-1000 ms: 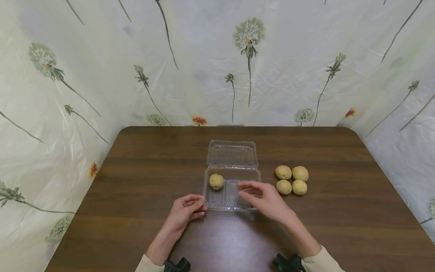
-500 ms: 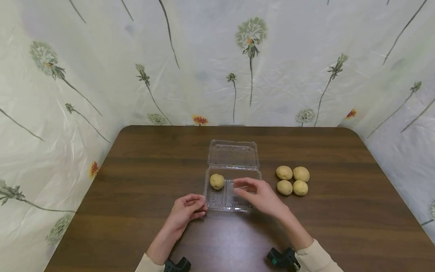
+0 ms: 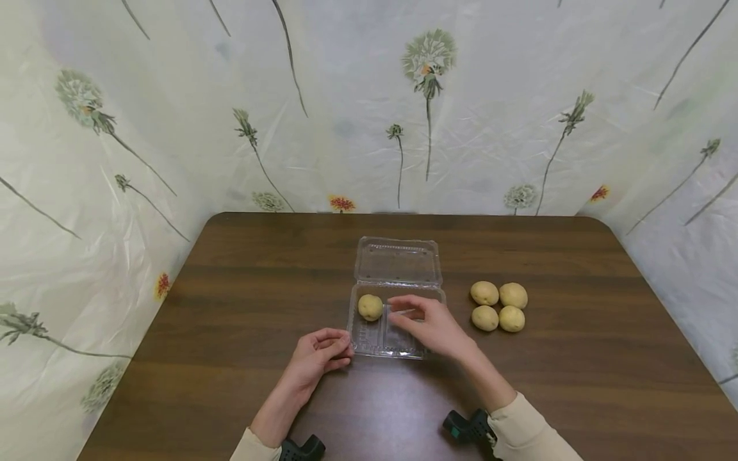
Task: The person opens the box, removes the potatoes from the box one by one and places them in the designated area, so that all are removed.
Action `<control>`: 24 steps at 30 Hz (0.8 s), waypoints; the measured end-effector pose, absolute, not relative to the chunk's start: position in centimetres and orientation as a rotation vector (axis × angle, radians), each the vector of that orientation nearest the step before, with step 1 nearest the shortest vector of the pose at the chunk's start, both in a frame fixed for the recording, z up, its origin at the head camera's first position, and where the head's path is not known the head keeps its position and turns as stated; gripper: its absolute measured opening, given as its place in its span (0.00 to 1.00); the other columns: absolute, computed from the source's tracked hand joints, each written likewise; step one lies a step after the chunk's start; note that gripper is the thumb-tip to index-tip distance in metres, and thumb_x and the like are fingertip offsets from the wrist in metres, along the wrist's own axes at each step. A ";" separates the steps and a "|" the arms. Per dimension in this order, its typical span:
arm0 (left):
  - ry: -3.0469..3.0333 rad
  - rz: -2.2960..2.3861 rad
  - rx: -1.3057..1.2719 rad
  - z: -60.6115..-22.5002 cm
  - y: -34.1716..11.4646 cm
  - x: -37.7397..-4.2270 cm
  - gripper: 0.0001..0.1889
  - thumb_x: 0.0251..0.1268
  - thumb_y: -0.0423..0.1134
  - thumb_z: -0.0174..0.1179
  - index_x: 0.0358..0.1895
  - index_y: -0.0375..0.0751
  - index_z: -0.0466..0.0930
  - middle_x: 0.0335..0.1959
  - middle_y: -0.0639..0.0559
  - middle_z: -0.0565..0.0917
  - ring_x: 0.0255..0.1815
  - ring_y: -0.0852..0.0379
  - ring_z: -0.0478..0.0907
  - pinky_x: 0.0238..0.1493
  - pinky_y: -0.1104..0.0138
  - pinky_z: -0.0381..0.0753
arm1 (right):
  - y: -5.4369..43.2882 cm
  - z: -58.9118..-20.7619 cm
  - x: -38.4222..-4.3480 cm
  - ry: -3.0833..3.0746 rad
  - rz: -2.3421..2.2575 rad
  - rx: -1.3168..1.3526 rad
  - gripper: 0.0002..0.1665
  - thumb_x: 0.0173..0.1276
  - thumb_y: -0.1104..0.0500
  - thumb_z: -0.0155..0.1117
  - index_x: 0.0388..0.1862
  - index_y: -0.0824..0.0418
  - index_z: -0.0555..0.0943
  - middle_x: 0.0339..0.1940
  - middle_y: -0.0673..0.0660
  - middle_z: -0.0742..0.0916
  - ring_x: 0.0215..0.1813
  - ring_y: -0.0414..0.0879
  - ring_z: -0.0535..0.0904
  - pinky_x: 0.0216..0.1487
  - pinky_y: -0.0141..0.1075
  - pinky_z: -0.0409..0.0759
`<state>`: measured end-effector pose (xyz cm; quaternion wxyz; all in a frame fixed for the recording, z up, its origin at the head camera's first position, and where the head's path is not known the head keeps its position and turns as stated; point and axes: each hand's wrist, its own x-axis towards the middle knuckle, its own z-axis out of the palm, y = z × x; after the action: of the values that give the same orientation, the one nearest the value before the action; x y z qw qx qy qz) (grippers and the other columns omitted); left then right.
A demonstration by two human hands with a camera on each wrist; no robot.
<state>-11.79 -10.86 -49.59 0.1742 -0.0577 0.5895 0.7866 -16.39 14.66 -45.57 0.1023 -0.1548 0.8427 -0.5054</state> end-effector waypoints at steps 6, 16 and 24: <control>1.669 2.233 -0.161 -49.6 -10.8 -11.8 0.16 0.66 0.33 0.63 0.50 0.23 0.76 0.34 0.44 0.84 0.35 0.55 0.83 0.42 0.63 0.85 | 13.9 -46.0 -16.9 2.503 -1.488 -0.464 0.23 0.69 0.49 0.66 0.58 0.58 0.80 0.54 0.56 0.85 0.49 0.49 0.84 0.47 0.41 0.82; 1.656 2.233 -0.168 -49.7 -10.8 -11.8 0.16 0.67 0.32 0.63 0.51 0.22 0.75 0.35 0.44 0.84 0.35 0.55 0.83 0.42 0.63 0.85 | 12.9 -46.8 -17.7 2.571 -1.432 -0.412 0.22 0.68 0.50 0.67 0.58 0.56 0.81 0.49 0.53 0.87 0.47 0.49 0.84 0.51 0.45 0.81; 1.659 2.236 -0.162 -49.7 -10.8 -11.8 0.17 0.67 0.32 0.63 0.51 0.21 0.75 0.35 0.44 0.84 0.35 0.55 0.83 0.42 0.64 0.85 | 12.4 -47.0 -18.0 2.580 -1.391 -0.369 0.24 0.69 0.49 0.66 0.61 0.56 0.79 0.50 0.55 0.86 0.50 0.50 0.84 0.53 0.46 0.80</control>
<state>-11.80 -10.75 -49.70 0.1755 -0.0573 0.5856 0.7893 -18.03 12.40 -46.98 0.0934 -0.1245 0.8696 -0.4686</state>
